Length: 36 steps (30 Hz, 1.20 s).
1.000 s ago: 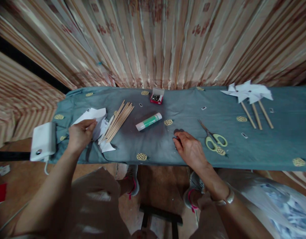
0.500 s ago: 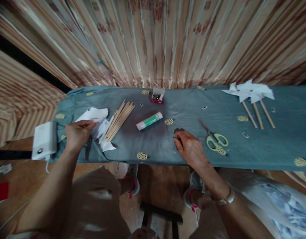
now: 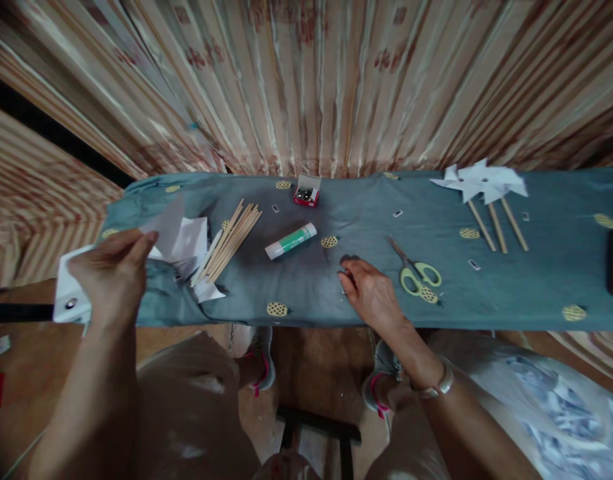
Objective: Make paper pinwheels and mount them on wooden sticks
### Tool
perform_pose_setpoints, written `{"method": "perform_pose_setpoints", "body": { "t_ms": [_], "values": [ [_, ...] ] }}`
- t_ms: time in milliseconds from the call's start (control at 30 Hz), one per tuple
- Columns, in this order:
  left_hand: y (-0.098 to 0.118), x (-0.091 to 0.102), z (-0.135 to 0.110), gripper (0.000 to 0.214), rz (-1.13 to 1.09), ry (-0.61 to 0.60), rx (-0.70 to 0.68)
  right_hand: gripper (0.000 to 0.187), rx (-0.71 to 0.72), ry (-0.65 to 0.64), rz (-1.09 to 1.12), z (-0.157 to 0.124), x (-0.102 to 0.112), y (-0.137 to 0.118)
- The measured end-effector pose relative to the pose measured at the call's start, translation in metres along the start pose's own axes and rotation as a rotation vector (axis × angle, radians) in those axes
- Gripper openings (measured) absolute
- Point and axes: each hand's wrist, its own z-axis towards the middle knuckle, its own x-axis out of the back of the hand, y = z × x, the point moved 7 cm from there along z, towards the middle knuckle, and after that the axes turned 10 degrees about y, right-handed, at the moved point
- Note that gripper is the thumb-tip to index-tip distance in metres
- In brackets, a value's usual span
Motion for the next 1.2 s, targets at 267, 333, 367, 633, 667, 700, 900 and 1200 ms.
{"method": "perform_pose_setpoints", "body": {
  "t_ms": [267,333,367,633,667,700,900,1200],
  "values": [
    [0.143,-0.061,-0.122,0.014,-0.236,-0.414,-0.758,0.028,-0.048,0.078,0.075,-0.008,0.028,0.009],
    [0.144,-0.083,-0.157,0.015,-0.282,-0.516,-0.838,0.029,-0.061,0.080,0.062,-0.013,0.036,0.018],
    [0.141,-0.093,-0.172,0.016,-0.289,-0.566,-0.857,0.029,-0.067,0.074,0.053,-0.016,0.039,0.022],
    [0.137,-0.116,-0.207,0.016,-0.299,-0.725,-0.827,0.038,0.039,-0.030,0.145,-0.033,0.054,0.005],
    [0.141,-0.117,-0.208,0.015,-0.308,-0.733,-0.815,0.037,0.037,-0.053,0.189,-0.034,0.053,0.000],
    [0.143,-0.119,-0.209,0.015,-0.315,-0.740,-0.797,0.034,0.023,-0.072,0.236,-0.034,0.052,-0.004],
    [0.129,-0.137,-0.207,0.019,-0.320,-0.841,-0.488,0.014,-0.169,-0.102,0.419,-0.033,0.032,-0.003],
    [0.095,-0.142,-0.198,0.037,-0.152,-0.882,-0.352,0.011,-0.262,-0.034,0.349,-0.017,0.016,0.014]
  ]
}}
